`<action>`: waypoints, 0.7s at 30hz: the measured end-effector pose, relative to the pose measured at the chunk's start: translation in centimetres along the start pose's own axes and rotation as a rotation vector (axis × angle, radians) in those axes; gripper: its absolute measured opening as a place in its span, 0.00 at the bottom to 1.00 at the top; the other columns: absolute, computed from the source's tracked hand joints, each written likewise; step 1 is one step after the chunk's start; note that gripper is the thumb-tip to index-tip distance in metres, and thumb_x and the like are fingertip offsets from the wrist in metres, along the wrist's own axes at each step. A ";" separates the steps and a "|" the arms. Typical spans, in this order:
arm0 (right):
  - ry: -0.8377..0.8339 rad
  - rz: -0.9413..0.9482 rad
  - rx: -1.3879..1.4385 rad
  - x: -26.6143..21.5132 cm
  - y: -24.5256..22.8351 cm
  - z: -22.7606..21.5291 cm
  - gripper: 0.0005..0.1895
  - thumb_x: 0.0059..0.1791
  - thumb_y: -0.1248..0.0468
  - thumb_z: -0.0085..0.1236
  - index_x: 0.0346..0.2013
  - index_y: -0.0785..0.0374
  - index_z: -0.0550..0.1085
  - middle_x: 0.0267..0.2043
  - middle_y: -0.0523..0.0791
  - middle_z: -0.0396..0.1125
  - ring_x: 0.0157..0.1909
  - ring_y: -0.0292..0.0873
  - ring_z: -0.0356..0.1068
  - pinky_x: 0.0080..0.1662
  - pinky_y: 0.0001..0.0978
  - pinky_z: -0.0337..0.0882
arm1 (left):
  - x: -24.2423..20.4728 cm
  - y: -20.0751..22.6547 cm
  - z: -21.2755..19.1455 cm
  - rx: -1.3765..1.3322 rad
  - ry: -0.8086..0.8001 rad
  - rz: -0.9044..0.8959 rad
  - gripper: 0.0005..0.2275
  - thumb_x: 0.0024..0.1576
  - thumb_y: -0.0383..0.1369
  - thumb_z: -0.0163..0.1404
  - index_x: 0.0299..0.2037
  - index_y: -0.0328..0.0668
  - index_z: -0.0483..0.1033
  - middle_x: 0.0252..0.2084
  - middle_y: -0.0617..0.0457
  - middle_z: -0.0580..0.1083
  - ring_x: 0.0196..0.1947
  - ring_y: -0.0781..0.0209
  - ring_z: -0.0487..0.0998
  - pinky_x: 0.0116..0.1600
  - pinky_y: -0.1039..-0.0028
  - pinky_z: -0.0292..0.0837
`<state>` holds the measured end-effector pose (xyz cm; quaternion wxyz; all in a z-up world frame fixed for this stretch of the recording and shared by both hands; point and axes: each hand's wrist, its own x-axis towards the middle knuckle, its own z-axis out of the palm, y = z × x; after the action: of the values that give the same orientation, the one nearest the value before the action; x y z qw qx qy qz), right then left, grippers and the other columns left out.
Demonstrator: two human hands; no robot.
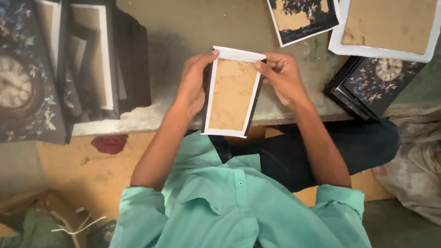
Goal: The person assembles small photo frames by placing a printed image of a clock into a frame, pressing the edges, and stacking the finished units. The person also peels off small pieces of paper from the printed image before inserting it into the frame.
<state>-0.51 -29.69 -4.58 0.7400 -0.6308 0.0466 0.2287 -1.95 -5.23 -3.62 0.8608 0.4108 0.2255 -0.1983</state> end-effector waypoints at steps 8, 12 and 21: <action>-0.077 -0.323 -0.448 0.0 -2.7 0.0 0.15 0.49 0.69 0.67 0.50 0.64 0.79 0.47 0.42 0.78 0.47 0.37 0.74 0.52 0.30 0.73 | 1.1 0.9 -0.9 0.575 -0.044 0.303 0.06 0.58 0.28 0.56 0.42 0.37 0.83 0.39 0.53 0.83 0.39 0.62 0.83 0.46 0.71 0.78; 0.130 -0.668 -1.002 -0.8 -1.5 1.6 0.10 0.48 0.70 0.70 0.44 0.61 0.83 0.44 0.42 0.79 0.41 0.45 0.70 0.46 0.36 0.71 | 0.3 1.9 -1.5 1.320 -0.109 0.805 0.14 0.57 0.20 0.51 0.51 0.40 0.81 0.50 0.47 0.82 0.55 0.48 0.81 0.61 0.64 0.77; 0.011 -0.718 -0.954 -1.4 -2.1 2.1 0.31 0.45 0.59 0.73 0.58 0.62 0.70 0.59 0.49 0.68 0.58 0.55 0.67 0.61 0.42 0.68 | -0.9 1.2 -2.8 1.513 -0.421 0.848 0.23 0.61 0.38 0.58 0.66 0.44 0.69 0.65 0.41 0.72 0.66 0.41 0.71 0.69 0.58 0.67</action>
<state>-1.41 -28.27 -1.74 0.4056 -0.8711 -0.2735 -0.0433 -2.71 -2.16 -3.97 0.3839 0.8730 -0.2993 -0.0303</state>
